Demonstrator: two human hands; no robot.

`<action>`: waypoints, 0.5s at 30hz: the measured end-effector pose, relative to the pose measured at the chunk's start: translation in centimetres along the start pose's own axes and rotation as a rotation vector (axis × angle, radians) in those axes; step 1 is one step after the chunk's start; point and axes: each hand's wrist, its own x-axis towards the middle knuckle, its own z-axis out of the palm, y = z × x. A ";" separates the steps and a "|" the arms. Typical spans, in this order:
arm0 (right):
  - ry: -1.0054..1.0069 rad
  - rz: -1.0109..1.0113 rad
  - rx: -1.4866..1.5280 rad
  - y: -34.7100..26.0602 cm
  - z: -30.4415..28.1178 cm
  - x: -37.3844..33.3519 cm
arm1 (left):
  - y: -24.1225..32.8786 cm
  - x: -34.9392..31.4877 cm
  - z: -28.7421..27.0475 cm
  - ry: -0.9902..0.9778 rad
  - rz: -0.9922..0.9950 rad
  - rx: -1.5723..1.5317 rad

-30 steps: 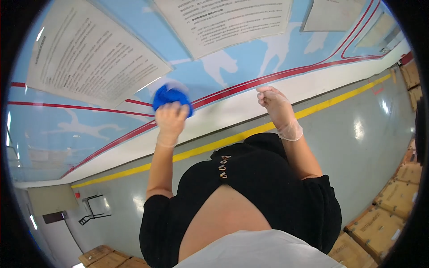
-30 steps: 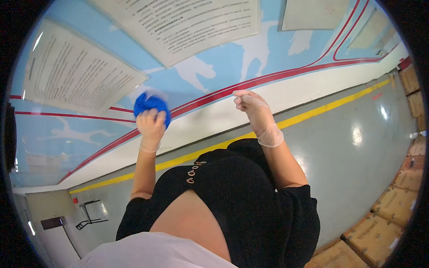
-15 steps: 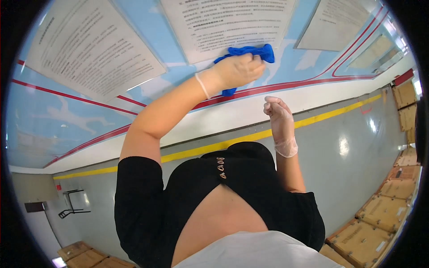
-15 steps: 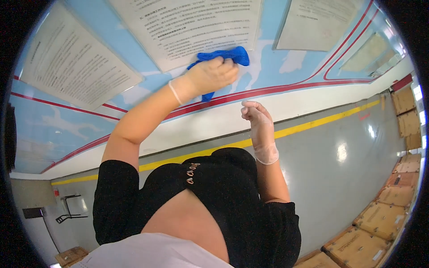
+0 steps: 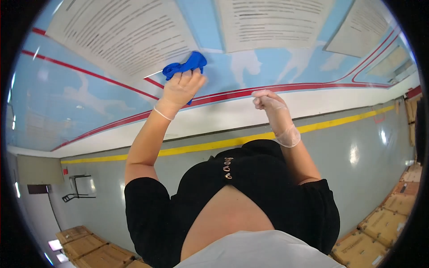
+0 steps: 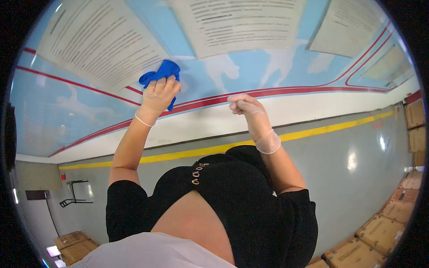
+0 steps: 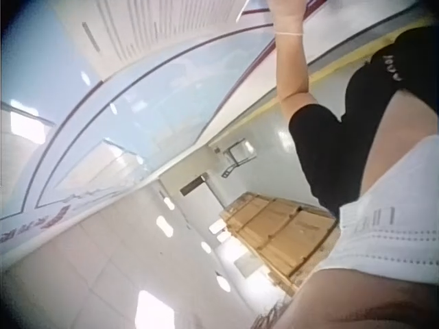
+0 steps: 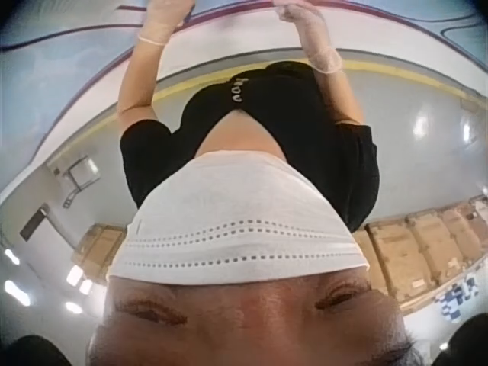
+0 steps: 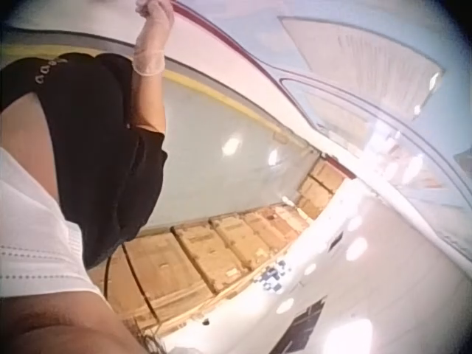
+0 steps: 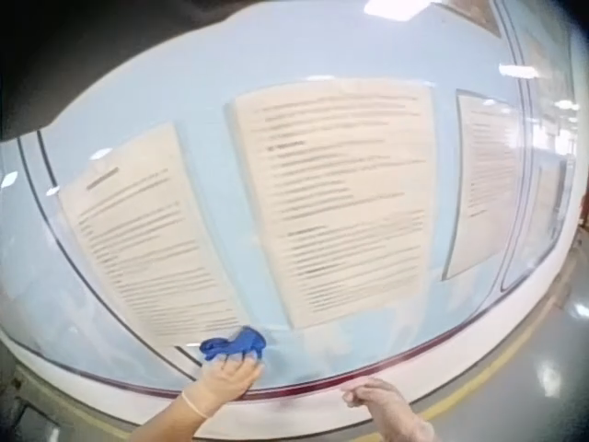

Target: Cleaning a blue wall mural and various posted documents with a blue cloth.

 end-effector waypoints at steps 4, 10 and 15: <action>-0.092 -0.019 -0.045 0.3 2.9 0.0 | -1.3 -5.0 -1.3 -0.120 -0.134 -0.067; -0.025 -0.017 -0.061 1.9 3.7 -1.2 | -6.5 -7.6 -7.3 -0.100 -0.557 -0.073; 0.078 -0.011 0.045 3.2 4.1 -1.8 | -15.5 -0.4 -13.2 0.512 -0.617 -0.100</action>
